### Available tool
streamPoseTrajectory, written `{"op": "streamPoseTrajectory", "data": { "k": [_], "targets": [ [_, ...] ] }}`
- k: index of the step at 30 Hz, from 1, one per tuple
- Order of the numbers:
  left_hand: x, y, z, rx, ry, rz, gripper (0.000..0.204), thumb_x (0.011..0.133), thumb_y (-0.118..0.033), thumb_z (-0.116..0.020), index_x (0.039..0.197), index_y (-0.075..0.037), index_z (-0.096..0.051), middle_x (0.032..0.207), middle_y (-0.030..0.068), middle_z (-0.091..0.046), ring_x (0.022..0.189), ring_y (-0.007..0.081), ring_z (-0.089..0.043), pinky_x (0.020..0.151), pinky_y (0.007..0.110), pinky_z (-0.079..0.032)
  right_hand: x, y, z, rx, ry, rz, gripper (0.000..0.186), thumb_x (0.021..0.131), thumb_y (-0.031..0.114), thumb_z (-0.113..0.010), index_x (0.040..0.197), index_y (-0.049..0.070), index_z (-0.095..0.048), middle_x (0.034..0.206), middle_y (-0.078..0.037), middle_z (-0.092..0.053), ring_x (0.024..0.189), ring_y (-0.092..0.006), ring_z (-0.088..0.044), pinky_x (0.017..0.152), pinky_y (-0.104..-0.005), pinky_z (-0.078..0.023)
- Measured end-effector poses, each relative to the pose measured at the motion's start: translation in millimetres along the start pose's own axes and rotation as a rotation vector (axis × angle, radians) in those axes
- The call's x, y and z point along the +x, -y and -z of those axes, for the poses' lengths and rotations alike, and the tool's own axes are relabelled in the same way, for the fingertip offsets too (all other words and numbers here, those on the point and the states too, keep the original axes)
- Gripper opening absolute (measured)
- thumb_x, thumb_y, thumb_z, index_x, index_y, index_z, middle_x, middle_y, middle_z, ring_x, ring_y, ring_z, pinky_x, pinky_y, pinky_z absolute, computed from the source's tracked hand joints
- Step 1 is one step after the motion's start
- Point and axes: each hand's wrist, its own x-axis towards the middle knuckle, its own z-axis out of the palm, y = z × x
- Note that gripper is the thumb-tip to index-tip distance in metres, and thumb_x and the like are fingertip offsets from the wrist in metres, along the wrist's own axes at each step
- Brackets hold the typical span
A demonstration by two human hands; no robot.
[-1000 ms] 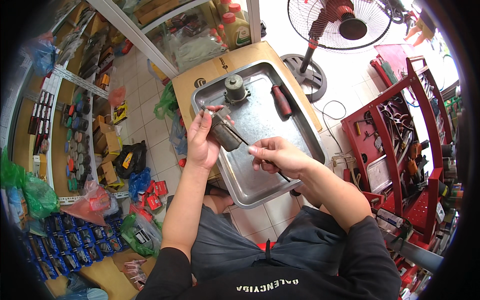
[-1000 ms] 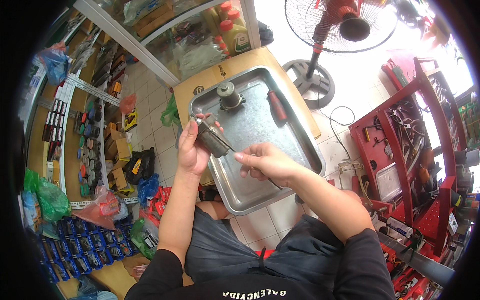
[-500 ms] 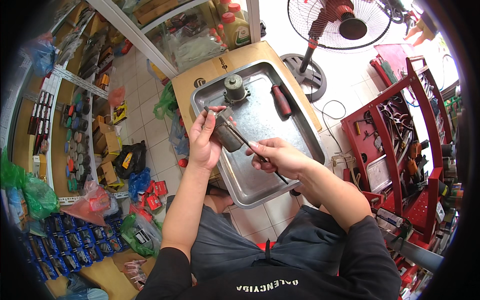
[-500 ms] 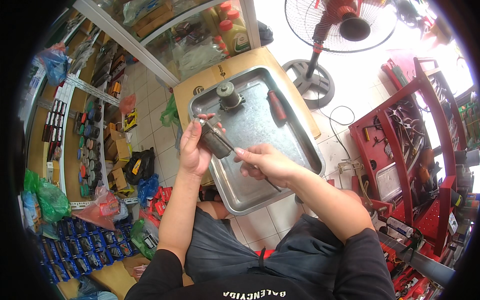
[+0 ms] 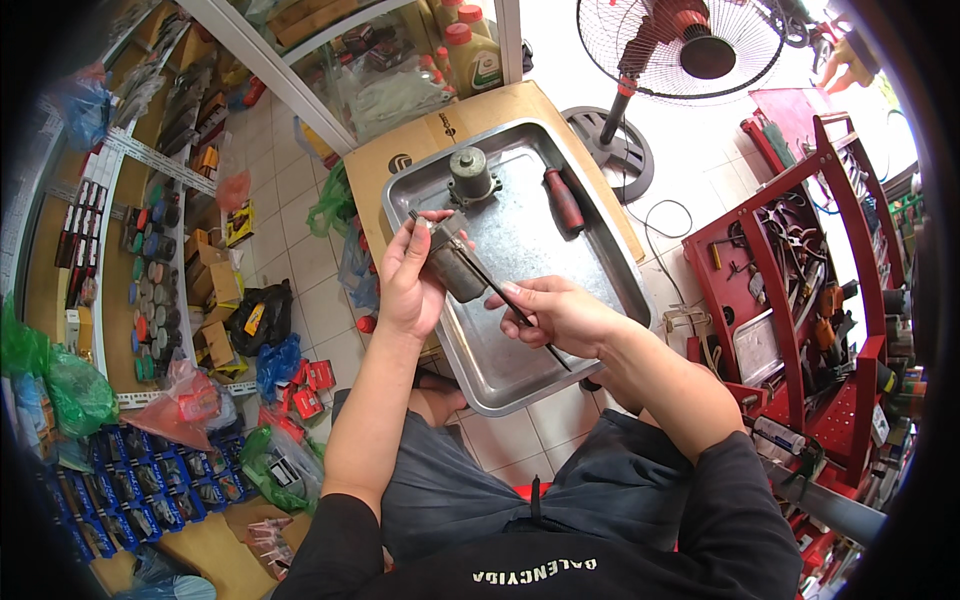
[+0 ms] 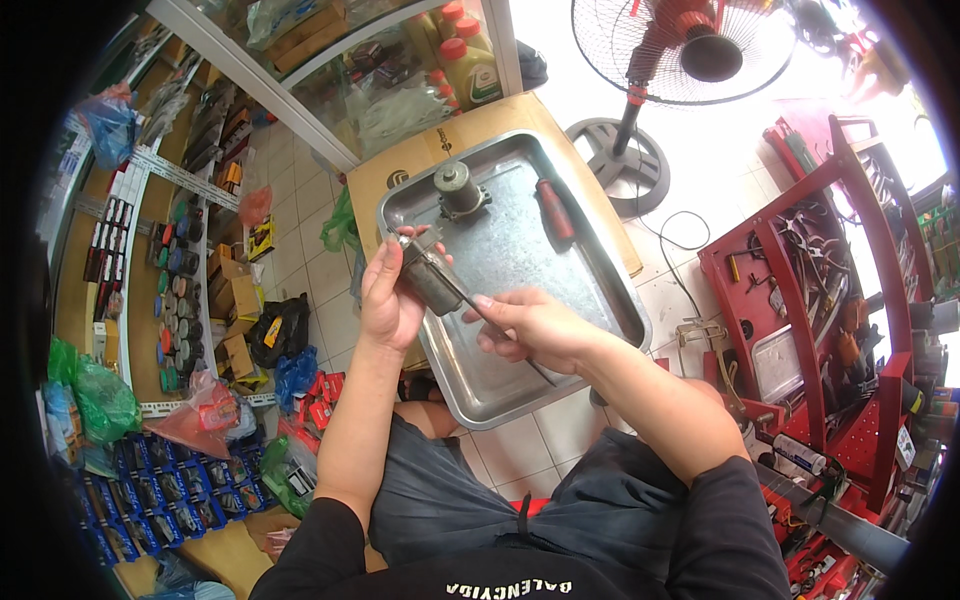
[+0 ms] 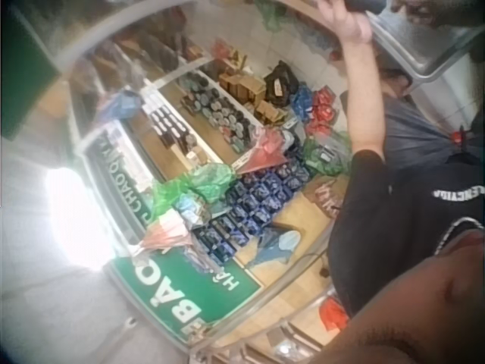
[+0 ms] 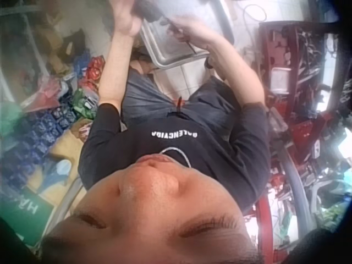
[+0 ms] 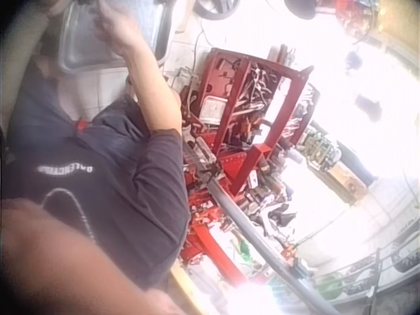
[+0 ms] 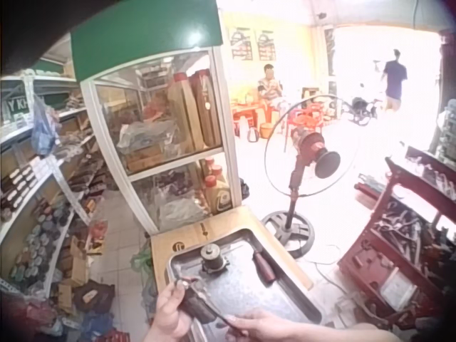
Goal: The person uses a screwdriver to remove screws from a cylindrical metal part held over a metal tray. They then use the screwdriver to pry open the casing of the part, separating it into two pieces. The person continues to manipulate the disassembled components and the screwdriver over the tray.
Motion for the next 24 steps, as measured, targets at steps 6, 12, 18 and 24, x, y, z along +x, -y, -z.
{"op": "streamPoseTrajectory", "data": {
  "k": [6, 12, 18, 24],
  "targets": [
    [0, -2, 2, 0.027, 0.016, -0.011, 0.031, 0.105, -0.026, -0.062, 0.125, -0.003, -0.058, 0.129, 0.0132, -0.062, 0.106, 0.0237, -0.066, 0.095, 0.044, -0.058, 5, -9, 3, -0.206, -0.028, 0.083, 0.037, 0.105, 0.029, -0.063, 0.119, -0.004, -0.060, 0.085, -0.006, -0.063, 0.063, -0.0084, -0.045, 0.058, -0.0237, -0.035],
    [-1, 0, -4, 0.029, 0.009, 0.015, 0.031, 0.105, -0.026, -0.062, 0.125, -0.003, -0.058, 0.130, 0.0129, -0.063, 0.105, 0.0239, -0.067, 0.094, 0.044, -0.058, 5, -3, 12, -0.083, 0.079, 0.021, 0.036, 0.105, 0.027, -0.063, 0.123, -0.005, -0.060, 0.086, -0.004, -0.062, 0.064, -0.0090, -0.046, 0.059, -0.0243, -0.036],
    [0, 1, 1, 0.037, -0.001, -0.001, 0.031, 0.105, -0.026, -0.062, 0.125, -0.003, -0.057, 0.130, 0.0129, -0.062, 0.106, 0.0241, -0.067, 0.094, 0.044, -0.058, 7, -5, 15, -0.135, 0.036, 0.050, 0.034, 0.102, 0.025, -0.068, 0.117, -0.005, -0.064, 0.086, -0.003, -0.062, 0.065, -0.0081, -0.047, 0.059, -0.0240, -0.037],
    [1, 1, 3, 0.050, 0.015, 0.012, 0.035, 0.103, -0.032, -0.063, 0.124, -0.005, -0.060, 0.132, 0.0147, -0.061, 0.110, 0.0289, -0.065, 0.099, 0.049, -0.055, -2, 15, 23, -0.558, -0.067, 0.107, 0.026, 0.098, 0.020, -0.071, 0.109, -0.002, -0.068, 0.085, -0.004, -0.068, 0.070, -0.0099, -0.056, 0.063, -0.0259, -0.045]
  ]
}}
